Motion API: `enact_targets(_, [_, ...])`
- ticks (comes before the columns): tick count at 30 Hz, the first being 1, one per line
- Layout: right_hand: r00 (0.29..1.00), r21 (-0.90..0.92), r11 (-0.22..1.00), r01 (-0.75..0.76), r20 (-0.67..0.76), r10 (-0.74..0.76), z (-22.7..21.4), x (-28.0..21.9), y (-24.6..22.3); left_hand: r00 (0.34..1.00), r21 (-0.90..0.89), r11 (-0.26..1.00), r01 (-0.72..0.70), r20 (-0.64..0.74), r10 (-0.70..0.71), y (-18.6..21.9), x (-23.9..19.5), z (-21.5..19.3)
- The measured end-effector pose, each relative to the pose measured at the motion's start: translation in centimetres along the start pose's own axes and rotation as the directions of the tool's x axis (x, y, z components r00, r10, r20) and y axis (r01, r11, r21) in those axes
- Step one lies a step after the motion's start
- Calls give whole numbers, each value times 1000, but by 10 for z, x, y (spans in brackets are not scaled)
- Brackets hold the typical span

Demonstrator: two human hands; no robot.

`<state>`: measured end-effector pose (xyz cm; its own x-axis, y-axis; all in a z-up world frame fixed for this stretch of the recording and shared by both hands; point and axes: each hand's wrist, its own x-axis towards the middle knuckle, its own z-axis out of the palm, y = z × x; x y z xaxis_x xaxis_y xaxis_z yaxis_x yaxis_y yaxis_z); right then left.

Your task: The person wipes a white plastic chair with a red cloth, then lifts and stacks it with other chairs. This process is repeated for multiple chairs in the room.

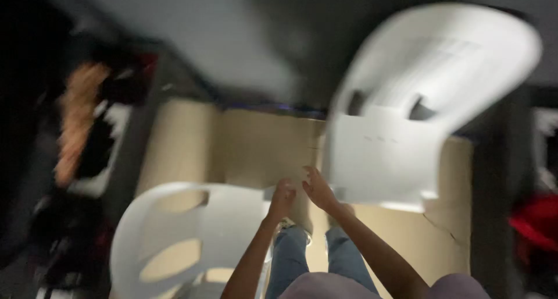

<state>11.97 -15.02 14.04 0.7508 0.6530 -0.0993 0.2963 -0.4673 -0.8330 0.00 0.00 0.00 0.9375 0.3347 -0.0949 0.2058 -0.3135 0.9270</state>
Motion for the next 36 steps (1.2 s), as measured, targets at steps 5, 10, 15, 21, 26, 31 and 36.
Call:
enact_targets(5, [950, 74, 992, -99, -290, 116, -89, -71, 57, 967, -3, 998, 68, 247, -65, 114, 37, 77])
enact_targets(10, [845, 185, 959, -216, -456, 278, -176, -143, 83, 886, -105, 994, 23, 463, 29, 209, 49, 168])
enact_targets(15, [736, 142, 924, -354, -568, 370, -230, -216, 167, 721, -234, 972, 23, 677, 146, 257, 40, 275])
enact_targets(21, [508, -101, 844, -527, -833, 217, -321, -293, 241, 590, -126, 977, -169, 782, 203, 302, 36, 400])
enact_targets(26, [331, -92, 672, -734, -914, 237, -388, -326, 280, 437, -106, 961, -256, 874, 213, 307, 51, 501])
enact_targets(31, [202, -21, 599, -800, -950, 236, -419, -326, 302, 481, -213, 961, -175, 833, 272, 269, 64, 602])
enact_targets(36, [65, 207, 468, -859, -862, 502, -423, -318, 301, 667, -76, 997, -12, 742, 64, 233, 71, 663])
